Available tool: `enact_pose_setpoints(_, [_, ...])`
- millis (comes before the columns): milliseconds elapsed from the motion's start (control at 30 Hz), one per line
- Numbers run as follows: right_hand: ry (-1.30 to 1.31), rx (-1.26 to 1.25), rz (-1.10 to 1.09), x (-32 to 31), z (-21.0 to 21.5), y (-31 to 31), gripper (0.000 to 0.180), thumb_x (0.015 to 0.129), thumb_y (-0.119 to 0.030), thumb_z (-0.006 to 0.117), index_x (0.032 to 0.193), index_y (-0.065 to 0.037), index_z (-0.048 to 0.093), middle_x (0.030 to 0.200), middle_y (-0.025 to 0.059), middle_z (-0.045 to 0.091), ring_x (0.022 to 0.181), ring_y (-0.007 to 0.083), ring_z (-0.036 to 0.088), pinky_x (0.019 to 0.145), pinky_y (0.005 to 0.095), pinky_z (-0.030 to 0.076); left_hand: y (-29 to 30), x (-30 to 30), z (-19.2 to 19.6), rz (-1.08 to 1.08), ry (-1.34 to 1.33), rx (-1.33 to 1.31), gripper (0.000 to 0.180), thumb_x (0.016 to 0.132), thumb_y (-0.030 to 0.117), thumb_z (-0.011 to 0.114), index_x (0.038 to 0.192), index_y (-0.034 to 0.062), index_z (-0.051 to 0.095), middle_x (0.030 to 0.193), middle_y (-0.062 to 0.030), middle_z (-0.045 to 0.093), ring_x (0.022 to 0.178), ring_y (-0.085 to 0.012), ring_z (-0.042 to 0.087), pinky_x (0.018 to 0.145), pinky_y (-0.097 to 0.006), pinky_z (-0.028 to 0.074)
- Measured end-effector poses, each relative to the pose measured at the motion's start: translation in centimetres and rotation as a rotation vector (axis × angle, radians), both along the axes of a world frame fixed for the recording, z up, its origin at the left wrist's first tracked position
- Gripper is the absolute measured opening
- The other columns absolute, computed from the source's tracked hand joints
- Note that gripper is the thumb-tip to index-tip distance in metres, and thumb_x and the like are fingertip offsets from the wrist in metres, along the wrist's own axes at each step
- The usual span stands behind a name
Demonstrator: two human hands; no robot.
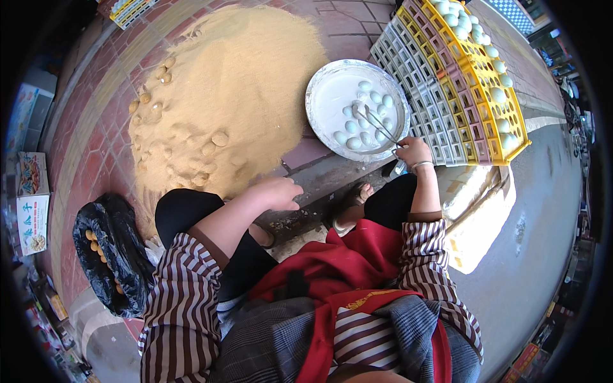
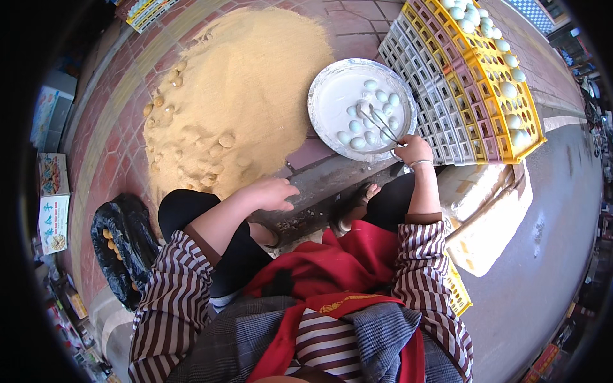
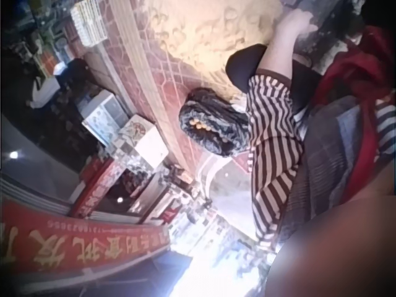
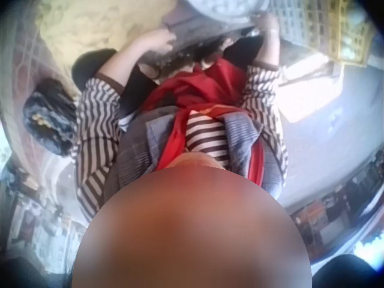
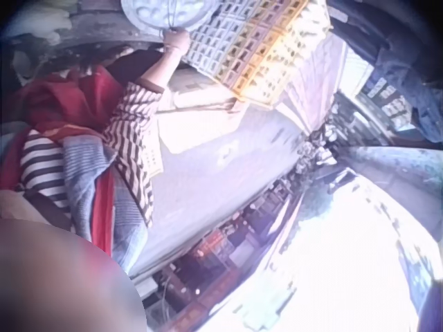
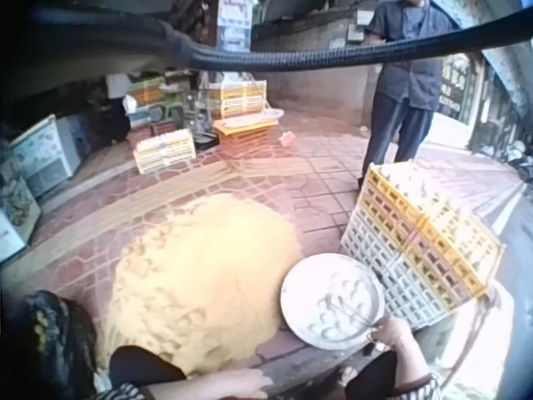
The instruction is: The person uses tongs to pick up duck eggs from a tray and rolls them in a pile of grain on the floor to coat them. The coated eggs are then placed into a black plastic bag. The person occasionally uses their hand to adjust the grain pile.
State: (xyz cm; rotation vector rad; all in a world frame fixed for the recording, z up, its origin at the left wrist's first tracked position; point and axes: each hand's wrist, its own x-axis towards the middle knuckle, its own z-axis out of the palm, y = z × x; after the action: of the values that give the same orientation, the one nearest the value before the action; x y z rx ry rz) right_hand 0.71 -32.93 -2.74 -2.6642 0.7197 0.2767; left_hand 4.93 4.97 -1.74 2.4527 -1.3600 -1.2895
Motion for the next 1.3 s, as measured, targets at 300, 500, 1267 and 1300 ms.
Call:
enact_pose_setpoints(300, [-0.172,0.171,-0.126,0.0,-0.4,-1.7,0.036,0.064,-0.026,0.069,0.096,-0.009,0.072,0.084,0.0134,0.070,0.081,0.0245,0.067,0.078,0.0330,0.051,-0.3,-0.1,0.1,-0.014,-0.025,0.061,0.047,0.083,0.036,0.062,0.125,0.0168,0.054,0.116,-0.0109,0.058,0.108,-0.0297,0.055,0.086,-0.042,0.046])
enact_pose_setpoints(500, [-0.153,0.158,-0.078,0.1,-1.9,-2.2,0.033,0.067,-0.022,0.068,0.096,-0.007,0.071,0.085,0.0147,0.069,0.080,0.0244,0.067,0.077,0.0335,0.051,-0.1,-0.1,0.0,-0.011,-0.001,0.067,0.045,0.083,0.036,0.061,0.123,0.0160,0.055,0.115,-0.0116,0.058,0.108,-0.0303,0.055,0.086,-0.043,0.047])
enact_pose_setpoints(1267, [-0.318,0.019,0.660,15.7,0.1,26.1,0.037,0.068,-0.033,0.067,0.100,-0.015,0.067,0.083,0.0164,0.067,0.080,0.0328,0.064,0.071,0.0410,0.052,1.1,0.0,0.4,0.049,-0.005,-0.068,0.034,0.081,0.034,0.064,0.103,0.0078,0.063,0.093,-0.0133,0.065,0.091,-0.0327,0.062,0.075,-0.045,0.050])
enact_pose_setpoints(1300, [-0.304,-0.028,0.683,16.1,-0.1,27.2,0.037,0.068,-0.033,0.067,0.101,-0.015,0.067,0.084,0.0161,0.067,0.081,0.0321,0.064,0.072,0.0407,0.052,1.1,0.2,0.3,0.051,-0.006,-0.074,0.034,0.081,0.034,0.064,0.103,0.0077,0.063,0.093,-0.0134,0.065,0.091,-0.0328,0.062,0.075,-0.045,0.050])
